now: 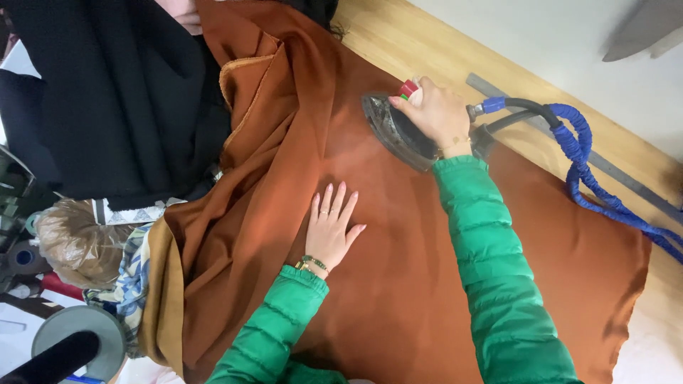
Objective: Ironing a large piece of brown fabric on a wooden work table using a steam iron.
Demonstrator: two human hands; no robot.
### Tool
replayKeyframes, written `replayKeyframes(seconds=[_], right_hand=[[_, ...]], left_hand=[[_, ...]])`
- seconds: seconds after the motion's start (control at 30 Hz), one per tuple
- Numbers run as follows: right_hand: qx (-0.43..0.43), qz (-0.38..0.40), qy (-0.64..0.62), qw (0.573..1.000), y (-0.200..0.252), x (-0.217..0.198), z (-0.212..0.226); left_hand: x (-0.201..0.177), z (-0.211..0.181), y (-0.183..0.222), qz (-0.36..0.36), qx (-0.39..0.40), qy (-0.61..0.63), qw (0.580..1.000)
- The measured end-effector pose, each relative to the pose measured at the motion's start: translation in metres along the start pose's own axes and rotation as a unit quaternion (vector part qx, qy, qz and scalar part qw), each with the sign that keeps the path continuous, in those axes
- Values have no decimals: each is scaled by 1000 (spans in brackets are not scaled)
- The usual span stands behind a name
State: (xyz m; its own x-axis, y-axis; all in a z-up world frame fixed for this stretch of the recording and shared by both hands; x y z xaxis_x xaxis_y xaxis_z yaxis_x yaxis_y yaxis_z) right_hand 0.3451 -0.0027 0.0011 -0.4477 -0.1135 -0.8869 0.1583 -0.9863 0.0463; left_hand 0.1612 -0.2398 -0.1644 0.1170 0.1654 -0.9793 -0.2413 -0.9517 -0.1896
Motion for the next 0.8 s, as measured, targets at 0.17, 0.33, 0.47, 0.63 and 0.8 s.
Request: replayKeyframes(seconds=[0.17,0.33,0.47,0.63,0.8], right_hand=[[-9,18,-6,1000,23,-3,13],[-10,29,-10,999,51,4,23],[-10,45,0,999,82,5,42],[-3,48,23,999,123,22,50],[-28,48,43,998,172,37,55]], left_hand=[[-17,-9,37,-11,16,-21,1000],[-32,-19,80,-31,20,-35,999],[-40,-25,111,-17,37,-33,999],[-59,-27,138,-2,63,-8,998],[-59,-28,153,9,70,-3,997]])
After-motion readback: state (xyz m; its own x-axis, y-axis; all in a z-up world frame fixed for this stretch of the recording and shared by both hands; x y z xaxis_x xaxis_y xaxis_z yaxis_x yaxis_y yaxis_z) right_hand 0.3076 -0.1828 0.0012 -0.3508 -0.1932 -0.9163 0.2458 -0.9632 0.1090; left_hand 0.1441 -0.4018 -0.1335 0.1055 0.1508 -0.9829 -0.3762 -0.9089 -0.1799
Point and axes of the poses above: each hand's wrist, its own y-axis away from the middle knuckle, its own x-axis out of the palm, z = x × y, the point moved 4 cm from there along -y, towards the middle knuckle, and after that the axes turned 14 degrees about -y, right-handed, at the moved point
